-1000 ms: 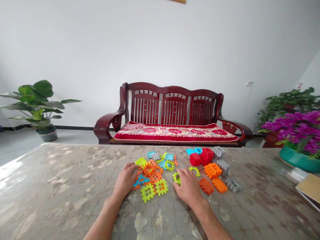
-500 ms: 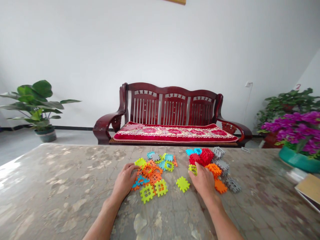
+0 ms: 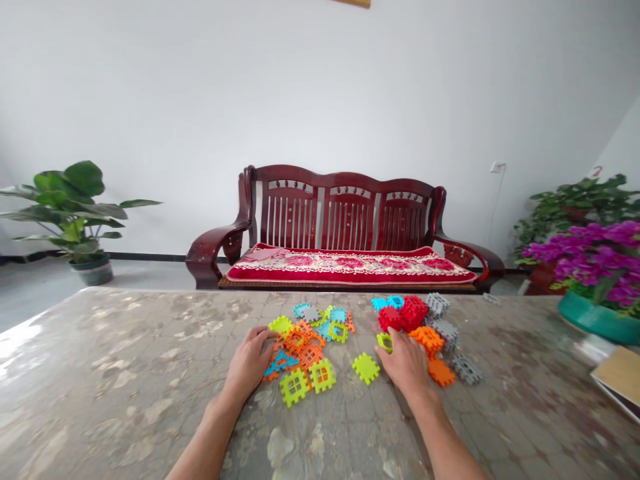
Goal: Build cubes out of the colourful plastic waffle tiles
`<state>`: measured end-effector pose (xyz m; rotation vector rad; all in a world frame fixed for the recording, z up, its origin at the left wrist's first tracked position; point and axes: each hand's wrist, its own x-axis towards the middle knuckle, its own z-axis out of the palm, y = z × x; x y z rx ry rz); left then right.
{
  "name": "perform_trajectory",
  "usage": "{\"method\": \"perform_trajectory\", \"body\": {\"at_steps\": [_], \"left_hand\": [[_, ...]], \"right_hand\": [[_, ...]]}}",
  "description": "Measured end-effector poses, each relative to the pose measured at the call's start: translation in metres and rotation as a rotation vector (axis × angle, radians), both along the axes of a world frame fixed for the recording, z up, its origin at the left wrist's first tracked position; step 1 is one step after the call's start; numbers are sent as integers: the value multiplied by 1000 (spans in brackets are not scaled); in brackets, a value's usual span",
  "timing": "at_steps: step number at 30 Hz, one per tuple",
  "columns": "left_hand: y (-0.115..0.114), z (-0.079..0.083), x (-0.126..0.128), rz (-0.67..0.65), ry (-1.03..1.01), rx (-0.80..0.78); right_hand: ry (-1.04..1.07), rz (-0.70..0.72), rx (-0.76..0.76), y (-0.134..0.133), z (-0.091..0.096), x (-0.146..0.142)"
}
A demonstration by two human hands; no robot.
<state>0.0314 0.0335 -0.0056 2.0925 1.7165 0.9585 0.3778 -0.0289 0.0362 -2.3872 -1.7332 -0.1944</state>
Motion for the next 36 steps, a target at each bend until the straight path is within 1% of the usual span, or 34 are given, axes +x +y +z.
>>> {"method": "perform_trajectory", "body": {"at_steps": [9, 15, 20, 23, 25, 28, 32, 36], "left_hand": [[0, 1, 1, 13, 1, -16], [-4, 8, 3, 18, -9, -21], [-6, 12, 5, 20, -4, -29], [-6, 10, 5, 18, -11, -18], [-5, 9, 4, 16, -15, -14], [-5, 7, 4, 15, -17, -9], [-6, 10, 5, 16, -17, -27], [-7, 12, 6, 16, -21, -35]], "right_hand": [[-24, 7, -21, 4, -2, 2], [-31, 22, -14, 5, -4, 3], [-32, 26, 11, 3, -5, 4], [-30, 35, 69, 2, -4, 2], [-10, 76, 120, 2, -3, -2], [55, 185, 151, 3, -2, -13], [135, 307, 136, 2, -2, -34], [152, 402, 109, 2, -4, -55]]}}
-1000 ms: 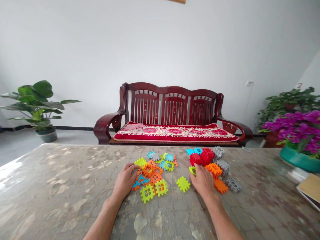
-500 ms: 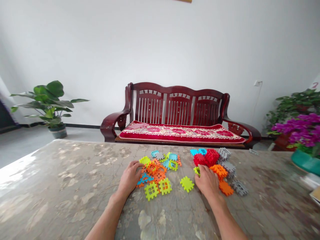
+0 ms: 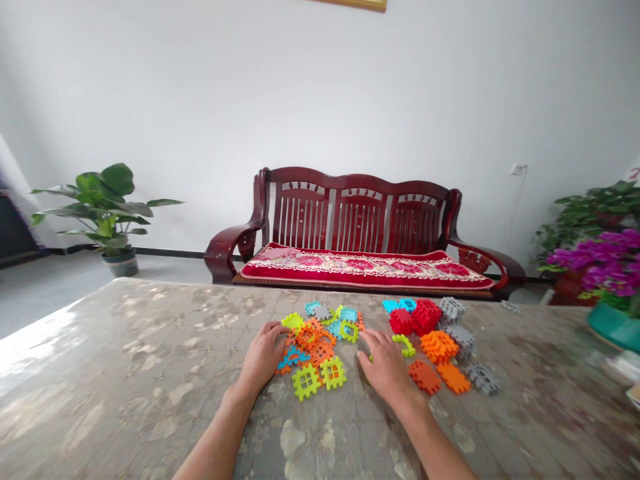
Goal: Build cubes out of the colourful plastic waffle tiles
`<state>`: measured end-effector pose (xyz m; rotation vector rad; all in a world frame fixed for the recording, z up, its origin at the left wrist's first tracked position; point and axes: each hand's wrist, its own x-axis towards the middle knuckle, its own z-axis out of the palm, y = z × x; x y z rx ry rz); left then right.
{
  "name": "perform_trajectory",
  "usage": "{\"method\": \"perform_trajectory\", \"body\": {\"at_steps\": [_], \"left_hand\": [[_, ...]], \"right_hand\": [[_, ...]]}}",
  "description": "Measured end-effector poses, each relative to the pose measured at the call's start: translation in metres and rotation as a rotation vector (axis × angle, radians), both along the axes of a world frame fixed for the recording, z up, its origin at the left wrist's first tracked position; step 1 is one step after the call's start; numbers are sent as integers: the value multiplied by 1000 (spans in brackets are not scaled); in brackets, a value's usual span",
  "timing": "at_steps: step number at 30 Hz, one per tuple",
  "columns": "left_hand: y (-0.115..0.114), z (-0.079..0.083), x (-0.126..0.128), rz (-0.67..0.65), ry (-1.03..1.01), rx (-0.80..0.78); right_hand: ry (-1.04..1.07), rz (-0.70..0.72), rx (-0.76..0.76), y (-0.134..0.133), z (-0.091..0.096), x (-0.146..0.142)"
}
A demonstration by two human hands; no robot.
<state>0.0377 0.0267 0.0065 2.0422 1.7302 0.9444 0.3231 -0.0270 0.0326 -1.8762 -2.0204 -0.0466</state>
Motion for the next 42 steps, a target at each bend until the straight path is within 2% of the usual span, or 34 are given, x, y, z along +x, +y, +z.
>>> {"method": "perform_trajectory", "body": {"at_steps": [8, 15, 21, 27, 34, 38, 42], "left_hand": [[1, -1, 0, -1, -21, 23], [1, -3, -1, 0, -8, 23], [3, -6, -2, -10, -11, 34], [3, -6, -1, -8, -13, 22], [1, -2, 0, -5, -6, 5], [0, -1, 0, -5, 8, 9], [0, -1, 0, -9, 20, 7]], "right_hand": [[-36, 144, -30, 4, 2, -20], [-63, 101, -37, 7, 0, -24], [-51, 66, 25, 7, -6, -19], [82, 0, 130, 11, 0, -4], [99, 158, 35, 18, -3, 6], [42, 24, 106, 17, 0, 3], [-74, -134, 9, 10, 11, -4]]}}
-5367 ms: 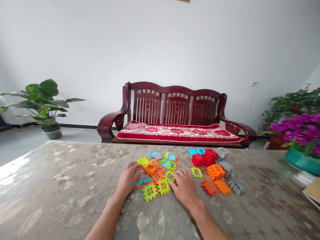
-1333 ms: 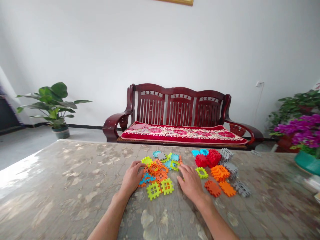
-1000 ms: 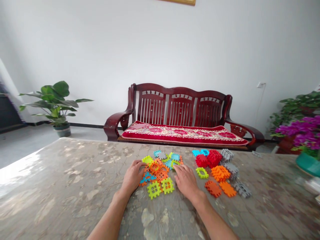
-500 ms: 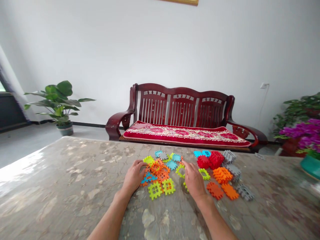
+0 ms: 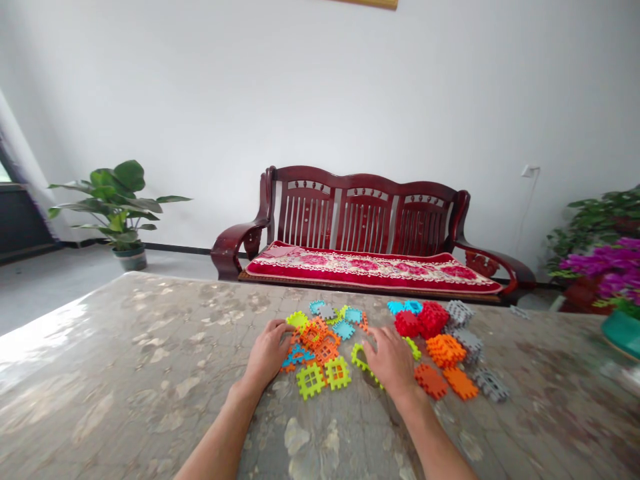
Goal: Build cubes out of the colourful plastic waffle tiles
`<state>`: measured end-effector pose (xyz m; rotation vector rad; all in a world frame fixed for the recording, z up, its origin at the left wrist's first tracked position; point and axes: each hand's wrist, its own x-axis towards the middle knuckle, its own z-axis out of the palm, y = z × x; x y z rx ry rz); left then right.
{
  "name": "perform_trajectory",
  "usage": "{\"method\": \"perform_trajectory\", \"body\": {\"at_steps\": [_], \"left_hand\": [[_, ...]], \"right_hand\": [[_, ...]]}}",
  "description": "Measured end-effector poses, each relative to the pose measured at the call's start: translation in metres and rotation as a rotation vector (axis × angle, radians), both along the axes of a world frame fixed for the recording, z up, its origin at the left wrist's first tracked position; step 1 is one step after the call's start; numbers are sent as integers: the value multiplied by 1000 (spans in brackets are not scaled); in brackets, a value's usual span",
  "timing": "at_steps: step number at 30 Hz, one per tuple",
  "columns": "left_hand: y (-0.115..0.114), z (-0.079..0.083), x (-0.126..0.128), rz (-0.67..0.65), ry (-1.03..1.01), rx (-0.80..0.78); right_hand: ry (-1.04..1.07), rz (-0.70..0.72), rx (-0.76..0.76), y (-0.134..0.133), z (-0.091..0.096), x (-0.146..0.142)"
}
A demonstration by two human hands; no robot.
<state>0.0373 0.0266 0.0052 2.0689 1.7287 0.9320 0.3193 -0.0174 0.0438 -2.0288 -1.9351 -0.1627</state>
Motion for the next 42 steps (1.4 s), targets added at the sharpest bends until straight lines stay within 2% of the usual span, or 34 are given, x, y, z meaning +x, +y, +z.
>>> {"method": "perform_trajectory", "body": {"at_steps": [3, 7, 14, 27, 31, 36, 42], "left_hand": [[0, -1, 0, -1, -3, 3], [1, -2, 0, 4, -19, 16], [2, -4, -1, -6, -24, 33], [1, 0, 0, 0, -1, -5], [0, 2, 1, 9, 6, -3], [1, 1, 0, -2, 10, 0], [2, -1, -1, 5, 12, 4]], "right_hand": [[-63, -50, -119, -8, 8, -6], [-83, -12, -191, -15, 11, -12], [-10, 121, -85, -9, -2, -13], [-47, -36, -18, -7, -11, -21], [-39, -130, 5, -5, -5, -5], [-53, -285, -28, -6, 6, 31], [-18, -380, -56, -10, 8, 57]]}}
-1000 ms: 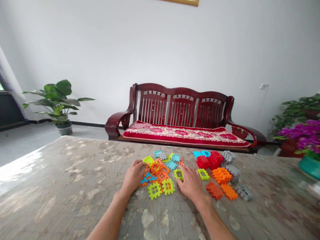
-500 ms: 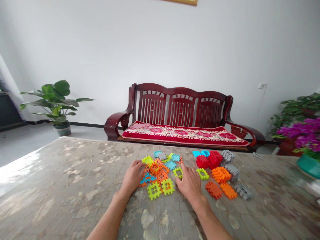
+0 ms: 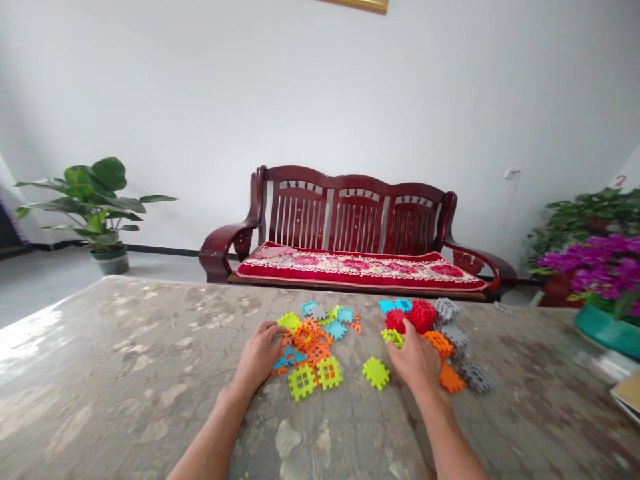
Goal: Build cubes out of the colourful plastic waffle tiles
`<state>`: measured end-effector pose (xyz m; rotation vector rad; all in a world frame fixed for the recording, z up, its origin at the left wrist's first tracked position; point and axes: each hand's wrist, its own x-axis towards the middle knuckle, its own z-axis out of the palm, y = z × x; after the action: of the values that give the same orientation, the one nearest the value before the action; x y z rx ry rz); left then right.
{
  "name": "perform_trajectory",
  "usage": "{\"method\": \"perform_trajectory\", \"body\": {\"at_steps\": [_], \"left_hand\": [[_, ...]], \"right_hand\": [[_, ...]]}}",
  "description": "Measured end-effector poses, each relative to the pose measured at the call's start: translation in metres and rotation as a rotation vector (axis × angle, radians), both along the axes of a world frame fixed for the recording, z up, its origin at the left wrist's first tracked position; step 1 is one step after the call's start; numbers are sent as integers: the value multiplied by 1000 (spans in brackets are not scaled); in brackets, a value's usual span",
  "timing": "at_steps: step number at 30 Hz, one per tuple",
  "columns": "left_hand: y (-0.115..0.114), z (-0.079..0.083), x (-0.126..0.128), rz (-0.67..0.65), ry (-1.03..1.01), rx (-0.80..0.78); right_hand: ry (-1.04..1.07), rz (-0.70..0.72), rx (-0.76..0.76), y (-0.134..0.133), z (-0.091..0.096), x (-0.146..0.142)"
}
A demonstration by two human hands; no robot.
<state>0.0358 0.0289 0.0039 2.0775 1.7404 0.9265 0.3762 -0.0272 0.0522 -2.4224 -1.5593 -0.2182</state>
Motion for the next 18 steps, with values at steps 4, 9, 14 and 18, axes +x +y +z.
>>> {"method": "perform_trajectory", "body": {"at_steps": [4, 9, 14, 18], "left_hand": [[1, -1, 0, -13, -4, -7], [0, 1, 0, -6, -2, -11], [0, 0, 0, -11, -7, -1], [0, -1, 0, -6, -14, 19]], "right_hand": [[14, -26, -14, -2, 2, 5], [-11, -6, 2, -2, -2, 8], [-31, 0, 21, -1, -10, 12], [-42, 5, 3, -2, -9, 12]]}}
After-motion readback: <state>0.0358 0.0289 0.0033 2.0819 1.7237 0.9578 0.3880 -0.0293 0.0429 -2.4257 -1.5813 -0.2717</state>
